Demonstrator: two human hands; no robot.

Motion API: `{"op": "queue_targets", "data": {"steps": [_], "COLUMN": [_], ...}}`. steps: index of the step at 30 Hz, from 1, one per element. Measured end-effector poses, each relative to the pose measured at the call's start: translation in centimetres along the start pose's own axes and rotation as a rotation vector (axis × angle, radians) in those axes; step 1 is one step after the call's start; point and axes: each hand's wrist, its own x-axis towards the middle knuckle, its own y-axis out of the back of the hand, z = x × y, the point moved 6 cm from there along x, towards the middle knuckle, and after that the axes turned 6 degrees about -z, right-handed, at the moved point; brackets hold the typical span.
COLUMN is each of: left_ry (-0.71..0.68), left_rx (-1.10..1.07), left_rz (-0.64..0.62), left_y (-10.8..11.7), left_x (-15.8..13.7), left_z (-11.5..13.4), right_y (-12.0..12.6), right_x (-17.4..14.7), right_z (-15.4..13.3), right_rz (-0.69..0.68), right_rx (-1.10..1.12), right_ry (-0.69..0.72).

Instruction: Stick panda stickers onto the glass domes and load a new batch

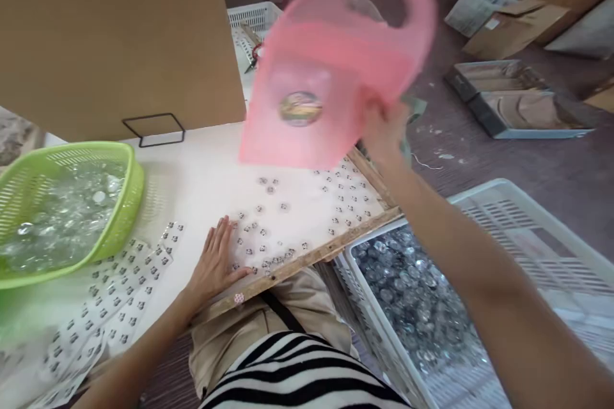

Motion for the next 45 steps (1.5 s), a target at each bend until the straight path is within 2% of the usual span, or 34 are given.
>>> {"op": "queue_targets", "data": {"steps": [3, 4, 8, 10, 12, 16, 21, 23, 25, 28, 30, 33, 35, 38, 41, 43, 45], "left_ry": [0.065, 0.079, 0.113, 0.135, 0.166, 0.229, 0.267, 0.271, 0.270, 0.268, 0.278, 0.285, 0.240, 0.114, 0.014, -0.017, -0.025], "left_rx": [-0.019, -0.021, -0.027, -0.032, -0.040, -0.048, 0.003, 0.017, 0.020, 0.010, -0.004, -0.018, -0.006, 0.025, 0.053, 0.063, 0.066], "left_rz": [0.022, 0.033, 0.063, 0.080, 0.106, 0.142, 0.145, 0.141, 0.132, 0.131, 0.144, 0.168, 0.154, 0.074, 0.000, -0.009, 0.009], "left_y": [0.6, 0.7, 1.0, 0.9, 0.9, 0.7, 0.5, 0.3, 0.2, 0.2, 0.5, 0.8, 0.6, -0.2, -1.0, -1.2, -1.1], "left_x": [-1.0, -1.3, -1.7, -1.6, -1.6, -1.6, -1.2, -1.1, -1.0, -0.8, -0.6, -0.5, -0.4, 0.2, 1.5, 2.8, 4.1], "left_z": [-0.8, -1.1, -2.3, -2.8, -3.3, -4.0, -4.0, -4.0, -4.0, -3.8, -3.6, -3.0, -2.2, -0.4, 1.4, 2.3, 2.9], "right_y": [-8.0, -10.7, -19.4, -22.7, -25.2, -27.7, -28.1, -27.4, -25.9, -22.7, -20.8, -18.5, -17.2, -16.0, -15.3, -15.0, -14.8], "right_x": [2.2, 2.8, 4.4, 4.7, 4.5, 2.5, -0.4, 0.0, 1.6, 4.9, 5.7, 3.2, -0.3, -6.8, -13.0, -15.9, -16.9], "right_z": [-6.2, -8.2, -13.2, -14.0, -13.7, -11.1, -8.7, -8.0, -6.6, -1.6, 3.0, 8.3, 9.8, 9.0, 5.9, 3.7, 1.8], "right_rz": [-0.115, -0.191, -0.390, -0.512, -0.606, -0.702, -0.744, -0.738, -0.673, -0.507, -0.516, -0.632, -0.674, -0.727, -0.784, -0.826, -0.853], "right_rx": [0.019, 0.009, 0.045, 0.060, 0.068, 0.048, 0.051, 0.092, 0.091, -0.143, -0.348, -0.503, -0.503, -0.399, -0.232, -0.108, -0.005], "right_ry": [0.099, 0.171, 0.336, 0.368, 0.360, 0.330, 0.346, 0.414, 0.494, 0.465, 0.380, 0.334, 0.342, 0.398, 0.475, 0.515, 0.561]}}
